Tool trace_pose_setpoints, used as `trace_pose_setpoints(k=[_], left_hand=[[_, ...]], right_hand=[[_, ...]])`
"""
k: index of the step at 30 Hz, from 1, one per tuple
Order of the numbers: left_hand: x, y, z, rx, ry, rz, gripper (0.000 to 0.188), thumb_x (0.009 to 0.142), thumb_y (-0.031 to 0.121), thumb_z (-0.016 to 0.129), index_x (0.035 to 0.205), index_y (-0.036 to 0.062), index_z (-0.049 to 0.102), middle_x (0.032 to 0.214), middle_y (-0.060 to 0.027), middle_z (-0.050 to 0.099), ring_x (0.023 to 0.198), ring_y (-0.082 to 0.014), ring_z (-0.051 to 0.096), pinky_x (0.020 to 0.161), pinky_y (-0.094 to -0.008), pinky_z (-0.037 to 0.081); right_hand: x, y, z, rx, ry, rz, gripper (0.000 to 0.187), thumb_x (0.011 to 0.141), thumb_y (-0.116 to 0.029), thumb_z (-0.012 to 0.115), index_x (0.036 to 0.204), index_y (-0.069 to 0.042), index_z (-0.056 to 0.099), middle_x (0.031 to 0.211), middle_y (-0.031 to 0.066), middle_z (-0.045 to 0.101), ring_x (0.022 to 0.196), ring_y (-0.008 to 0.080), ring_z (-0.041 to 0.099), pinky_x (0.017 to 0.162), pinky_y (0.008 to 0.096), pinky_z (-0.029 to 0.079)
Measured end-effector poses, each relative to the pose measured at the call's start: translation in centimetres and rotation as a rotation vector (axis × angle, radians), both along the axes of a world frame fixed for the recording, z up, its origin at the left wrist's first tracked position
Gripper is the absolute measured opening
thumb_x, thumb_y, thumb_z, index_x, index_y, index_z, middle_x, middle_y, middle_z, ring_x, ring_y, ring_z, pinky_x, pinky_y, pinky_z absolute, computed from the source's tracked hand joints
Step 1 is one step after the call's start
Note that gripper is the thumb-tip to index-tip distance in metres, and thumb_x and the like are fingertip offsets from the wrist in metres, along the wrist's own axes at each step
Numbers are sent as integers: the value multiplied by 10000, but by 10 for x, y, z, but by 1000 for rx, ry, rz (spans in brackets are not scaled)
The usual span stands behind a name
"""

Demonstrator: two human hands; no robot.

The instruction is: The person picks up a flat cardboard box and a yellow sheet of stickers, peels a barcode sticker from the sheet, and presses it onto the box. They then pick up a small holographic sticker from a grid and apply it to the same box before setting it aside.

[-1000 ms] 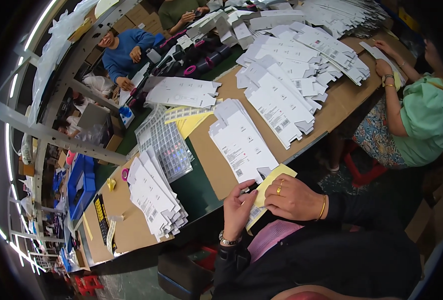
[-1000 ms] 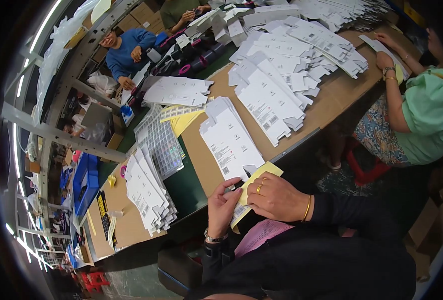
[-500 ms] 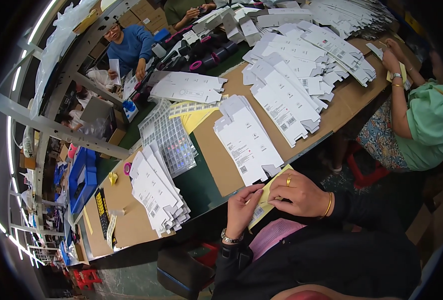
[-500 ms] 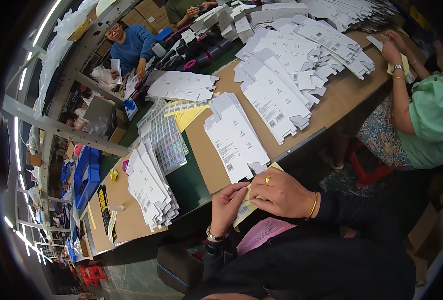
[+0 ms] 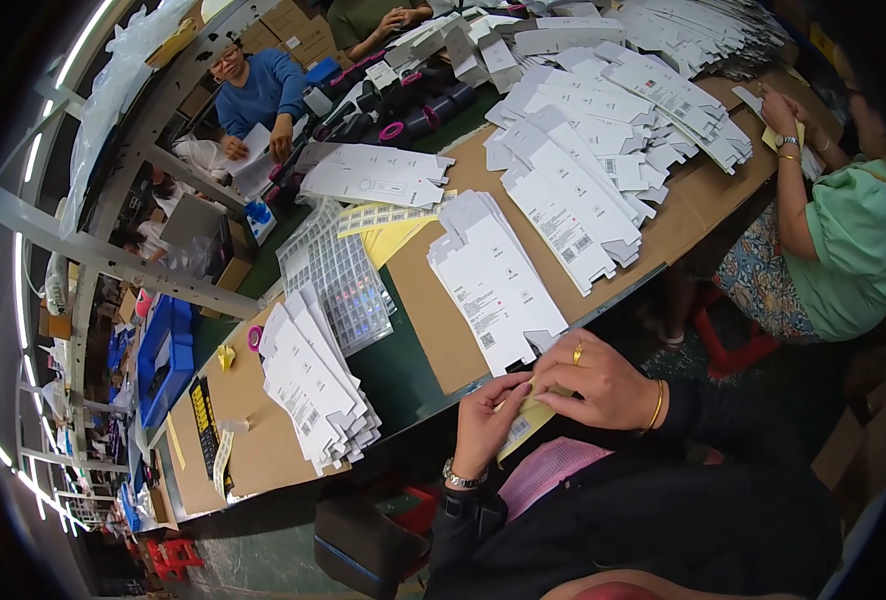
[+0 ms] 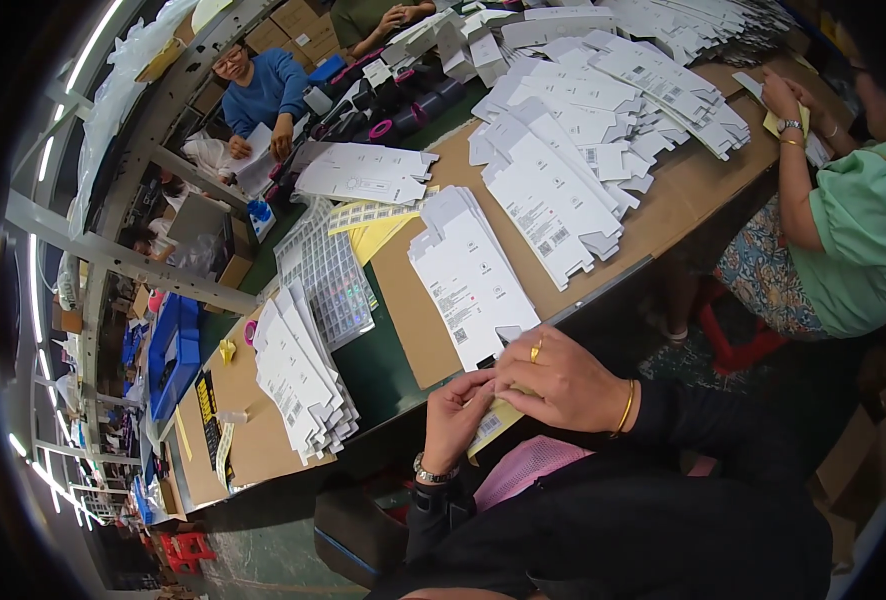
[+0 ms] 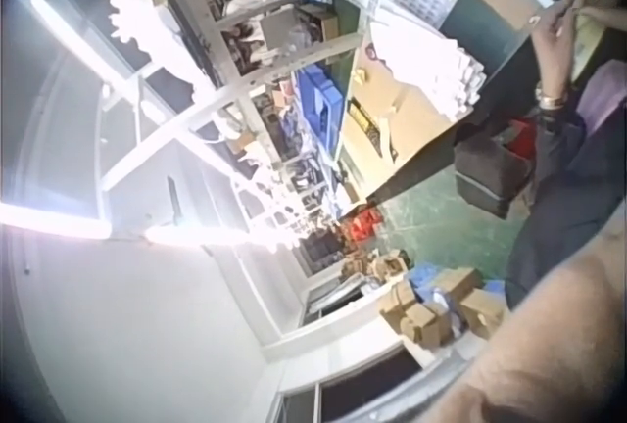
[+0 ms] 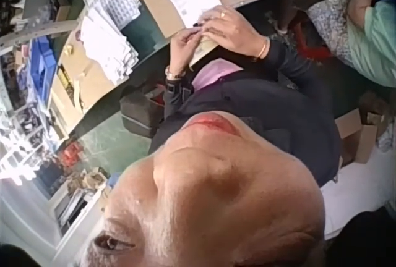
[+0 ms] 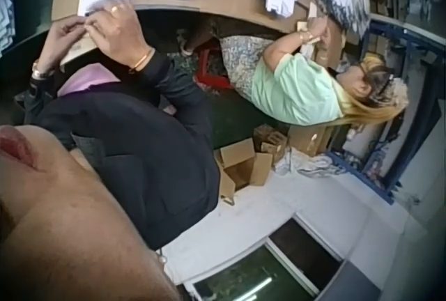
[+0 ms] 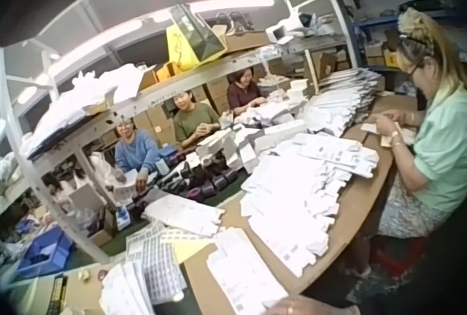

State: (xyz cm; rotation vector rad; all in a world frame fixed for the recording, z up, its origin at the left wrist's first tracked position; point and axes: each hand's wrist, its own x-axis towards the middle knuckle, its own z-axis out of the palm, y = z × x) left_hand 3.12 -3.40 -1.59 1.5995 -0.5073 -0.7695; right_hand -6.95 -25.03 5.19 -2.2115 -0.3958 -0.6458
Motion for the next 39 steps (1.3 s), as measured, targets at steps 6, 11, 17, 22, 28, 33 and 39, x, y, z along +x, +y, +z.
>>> trace_pose_setpoints(k=[6,11,17,22,28,33,39], left_hand=[[-5,3,12,9,-49,85,252,1066,79,698,1270,-65,736,1070,-54,794,926,-52,689,816,-205,545],[-7,12,34,-11,-131,210,243,1058,65,707,1258,-66,749,1057,-56,790,913,-54,682,815,-200,537],[-5,20,35,13,-161,259,245,1053,58,711,1256,-73,748,1056,-58,789,909,-56,684,819,-200,537],[-4,17,27,-13,-102,256,247,1046,72,726,1257,-52,756,1049,-54,796,911,-58,702,820,-203,543],[-5,6,25,-16,-64,175,247,1050,65,718,1262,-59,748,1050,-50,794,916,-53,699,819,-200,541],[-10,0,27,-39,-56,145,245,1051,64,717,1261,-59,748,1047,-43,792,920,-51,696,819,-201,541],[-21,-3,30,-14,-100,123,251,1056,78,717,1263,-61,749,1066,-53,787,916,-65,696,817,-205,546]], right_hand=[[86,-12,77,168,-248,18,101,918,-96,795,944,-43,712,1436,173,664,1336,377,619,1117,458,476],[194,-5,149,234,-356,128,176,927,-203,805,913,-38,746,1424,215,675,1374,375,618,1138,425,468],[222,-4,156,320,-321,173,185,918,-225,807,914,-47,757,1401,215,691,1377,356,621,1118,421,479],[185,-18,111,283,-231,123,166,932,-213,800,928,-54,755,1388,193,694,1296,333,661,1085,426,498],[127,-27,77,332,-43,100,136,940,-176,792,937,-50,742,1369,171,694,1252,306,664,1094,419,481],[106,-23,82,349,-53,118,122,937,-162,792,937,-51,740,1357,154,699,1247,300,662,1109,402,464],[93,-22,79,334,-31,127,125,937,-163,788,938,-46,743,1353,142,703,1243,300,664,1094,406,475]])
